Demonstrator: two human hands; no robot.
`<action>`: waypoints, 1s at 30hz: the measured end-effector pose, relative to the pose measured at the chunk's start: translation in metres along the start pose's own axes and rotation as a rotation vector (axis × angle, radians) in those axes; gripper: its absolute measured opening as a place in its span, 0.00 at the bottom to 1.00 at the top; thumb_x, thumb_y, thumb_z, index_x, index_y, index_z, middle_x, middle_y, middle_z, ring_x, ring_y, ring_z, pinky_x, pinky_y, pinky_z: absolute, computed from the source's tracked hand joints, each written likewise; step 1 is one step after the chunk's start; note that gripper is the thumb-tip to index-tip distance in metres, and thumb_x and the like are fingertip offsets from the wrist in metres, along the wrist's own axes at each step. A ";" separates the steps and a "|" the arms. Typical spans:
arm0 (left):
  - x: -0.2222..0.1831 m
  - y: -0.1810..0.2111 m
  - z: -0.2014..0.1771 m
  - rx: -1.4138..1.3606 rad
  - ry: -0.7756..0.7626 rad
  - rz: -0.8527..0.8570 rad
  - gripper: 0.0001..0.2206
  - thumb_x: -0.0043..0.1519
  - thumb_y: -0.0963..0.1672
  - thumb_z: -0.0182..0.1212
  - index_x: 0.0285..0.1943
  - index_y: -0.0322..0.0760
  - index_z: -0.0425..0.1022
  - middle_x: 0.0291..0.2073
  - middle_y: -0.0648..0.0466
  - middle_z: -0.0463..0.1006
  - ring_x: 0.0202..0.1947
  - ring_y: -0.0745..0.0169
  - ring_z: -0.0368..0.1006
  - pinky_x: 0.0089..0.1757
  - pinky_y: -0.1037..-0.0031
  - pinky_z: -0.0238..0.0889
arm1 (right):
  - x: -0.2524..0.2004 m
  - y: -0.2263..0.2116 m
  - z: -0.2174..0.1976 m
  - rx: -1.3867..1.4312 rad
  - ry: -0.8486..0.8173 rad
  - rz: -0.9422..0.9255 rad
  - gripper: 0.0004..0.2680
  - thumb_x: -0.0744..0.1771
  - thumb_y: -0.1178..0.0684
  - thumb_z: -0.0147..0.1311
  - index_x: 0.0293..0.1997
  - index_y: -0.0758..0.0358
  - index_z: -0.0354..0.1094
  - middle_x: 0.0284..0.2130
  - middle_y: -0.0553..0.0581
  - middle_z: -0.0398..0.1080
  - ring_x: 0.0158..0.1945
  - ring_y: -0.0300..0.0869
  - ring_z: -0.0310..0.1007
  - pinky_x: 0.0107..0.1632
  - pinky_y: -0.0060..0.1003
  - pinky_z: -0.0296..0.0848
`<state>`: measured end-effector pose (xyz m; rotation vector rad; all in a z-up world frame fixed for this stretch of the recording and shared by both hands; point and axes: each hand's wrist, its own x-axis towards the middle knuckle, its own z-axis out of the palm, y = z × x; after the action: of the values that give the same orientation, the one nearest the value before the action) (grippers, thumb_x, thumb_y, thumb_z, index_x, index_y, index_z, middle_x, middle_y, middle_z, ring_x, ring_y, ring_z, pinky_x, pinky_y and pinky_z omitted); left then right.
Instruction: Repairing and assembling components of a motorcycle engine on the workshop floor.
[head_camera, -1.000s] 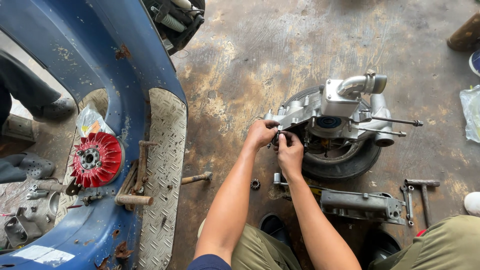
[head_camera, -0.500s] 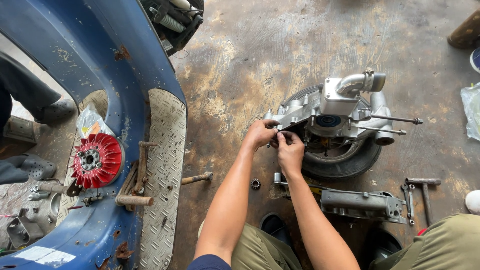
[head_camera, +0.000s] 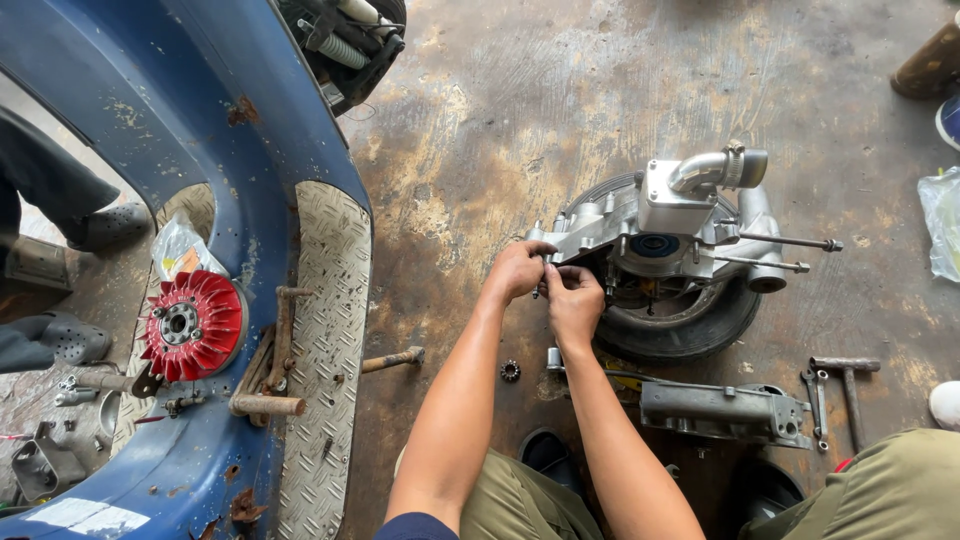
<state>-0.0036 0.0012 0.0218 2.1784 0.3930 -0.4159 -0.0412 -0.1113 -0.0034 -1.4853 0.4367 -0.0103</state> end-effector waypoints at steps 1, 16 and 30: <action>-0.003 0.001 0.001 0.001 -0.001 0.000 0.18 0.64 0.44 0.47 0.55 0.59 0.83 0.49 0.44 0.83 0.59 0.39 0.73 0.58 0.56 0.67 | 0.000 0.000 -0.001 0.000 0.001 0.001 0.06 0.65 0.57 0.65 0.39 0.68 0.76 0.25 0.63 0.77 0.26 0.39 0.79 0.33 0.34 0.82; 0.033 -0.020 0.024 0.054 0.112 -0.017 0.16 0.62 0.51 0.55 0.55 0.53 0.83 0.44 0.45 0.84 0.56 0.41 0.76 0.56 0.54 0.68 | 0.030 0.014 -0.004 -0.347 0.017 0.053 0.07 0.63 0.49 0.64 0.36 0.61 0.78 0.23 0.60 0.77 0.28 0.45 0.81 0.32 0.43 0.78; 0.038 -0.010 0.029 -0.029 0.179 -0.101 0.13 0.55 0.52 0.62 0.42 0.51 0.86 0.41 0.46 0.85 0.54 0.40 0.77 0.53 0.58 0.71 | 0.026 0.023 0.008 -0.014 0.024 0.183 0.07 0.61 0.55 0.65 0.33 0.70 0.76 0.19 0.65 0.74 0.23 0.43 0.75 0.32 0.39 0.76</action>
<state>0.0218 -0.0109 -0.0179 2.1810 0.6057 -0.2691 -0.0205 -0.1084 -0.0327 -1.4558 0.5912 0.1201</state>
